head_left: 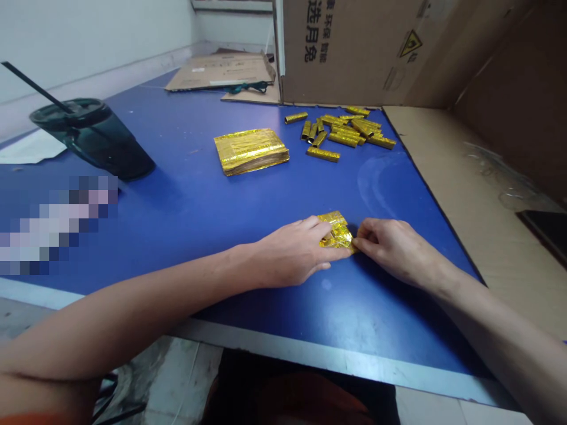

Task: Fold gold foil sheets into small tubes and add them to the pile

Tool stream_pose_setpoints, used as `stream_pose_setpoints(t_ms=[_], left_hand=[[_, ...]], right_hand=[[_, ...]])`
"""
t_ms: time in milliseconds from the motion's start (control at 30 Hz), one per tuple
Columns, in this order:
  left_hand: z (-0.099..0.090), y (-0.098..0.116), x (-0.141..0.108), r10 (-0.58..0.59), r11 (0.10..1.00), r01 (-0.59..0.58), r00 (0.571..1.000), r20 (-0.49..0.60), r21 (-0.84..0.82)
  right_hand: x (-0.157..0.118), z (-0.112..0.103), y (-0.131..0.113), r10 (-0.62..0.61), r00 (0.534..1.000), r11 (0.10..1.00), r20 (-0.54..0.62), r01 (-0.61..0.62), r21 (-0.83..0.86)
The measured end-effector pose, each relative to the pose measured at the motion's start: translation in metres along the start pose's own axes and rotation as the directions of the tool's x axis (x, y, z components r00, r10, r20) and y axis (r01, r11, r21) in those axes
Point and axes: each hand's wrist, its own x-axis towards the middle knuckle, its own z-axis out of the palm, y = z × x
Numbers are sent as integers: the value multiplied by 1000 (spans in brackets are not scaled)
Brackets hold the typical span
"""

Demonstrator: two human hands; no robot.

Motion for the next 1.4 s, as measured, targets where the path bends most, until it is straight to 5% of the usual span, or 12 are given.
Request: stream_pose_setpoints(t_ms=[600,867,1167,1400], left_hand=[[2,1,1,8,999,-9,1000,8,44],[3,-1,1,-9,1000,9,1000,16,-7],[-12,-11,2,-134,917,174,982,134,-359],[-7,-9,3,-132,928,155,987,89,-338]], right_hand=[[-4,1,1,-16,1000,1000,-17,16,17],[-10,2,2,-336,941,935,-50,339,104],[-6,6,3,-300,954,952,-15,301,53],[-7,6,2,-289,957,957,-12,289,39]])
